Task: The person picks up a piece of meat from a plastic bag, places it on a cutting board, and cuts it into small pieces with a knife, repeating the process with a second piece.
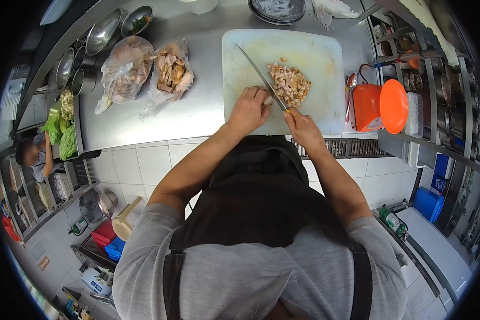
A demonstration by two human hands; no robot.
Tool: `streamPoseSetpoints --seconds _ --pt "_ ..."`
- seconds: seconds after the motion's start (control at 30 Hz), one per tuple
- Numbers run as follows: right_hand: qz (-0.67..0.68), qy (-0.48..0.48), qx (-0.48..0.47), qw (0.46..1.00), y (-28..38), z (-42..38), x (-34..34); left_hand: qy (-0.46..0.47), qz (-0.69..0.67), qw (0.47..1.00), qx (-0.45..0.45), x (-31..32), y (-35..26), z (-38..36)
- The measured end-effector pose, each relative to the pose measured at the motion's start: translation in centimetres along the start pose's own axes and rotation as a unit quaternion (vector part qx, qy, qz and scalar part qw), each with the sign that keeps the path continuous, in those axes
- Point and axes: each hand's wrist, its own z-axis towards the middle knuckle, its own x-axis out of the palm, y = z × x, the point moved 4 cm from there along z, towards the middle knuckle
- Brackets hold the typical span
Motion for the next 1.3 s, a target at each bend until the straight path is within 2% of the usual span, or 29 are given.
streamPoseSetpoints --seconds 0.13,0.27,0.43,0.5,0.63,0.73,0.83,1.0,1.1,1.2,1.3 --pt "-0.015 0.042 -0.013 0.999 0.5 -1.8 -1.7 0.038 0.031 0.999 -0.014 0.2 0.7 0.1" --pt "-0.049 0.077 0.021 0.996 -0.5 -0.3 0.2 0.021 0.026 0.999 0.000 0.7 1.0 -0.2" --pt "-0.046 0.039 0.006 0.998 -0.5 1.8 2.1 0.040 0.019 0.999 -0.013 0.2 1.0 0.2" --pt "0.003 0.005 -0.041 0.999 -0.1 1.3 1.5 0.019 0.015 1.000 0.002 -0.1 0.7 -0.1" --pt "-0.012 0.007 -0.001 1.000 0.4 -0.6 -0.2 0.007 0.014 1.000 -0.020 -0.6 0.9 -0.6" --pt "-0.020 0.042 -0.033 0.998 1.1 -1.6 -1.4 0.027 0.047 0.998 -0.020 -0.5 1.1 -0.5" --pt "-0.053 0.104 0.011 0.993 0.7 -1.2 -0.7 0.036 0.063 0.997 -0.009 -0.1 1.3 -0.2" --pt "-0.054 0.058 -0.005 0.997 0.6 2.7 2.7 0.021 0.082 0.996 -0.024 -0.5 2.3 0.8" --pt "-0.055 0.054 0.025 0.997 0.6 2.8 2.4 0.023 0.075 0.997 -0.015 -0.9 2.4 0.8" --pt "-0.034 0.032 -0.014 0.999 0.4 2.8 2.5 0.038 0.070 0.997 -0.023 -0.8 2.4 0.9" --pt "-0.020 0.040 -0.005 0.999 0.4 2.7 1.8 0.038 0.073 0.996 -0.031 -1.0 2.3 0.5"
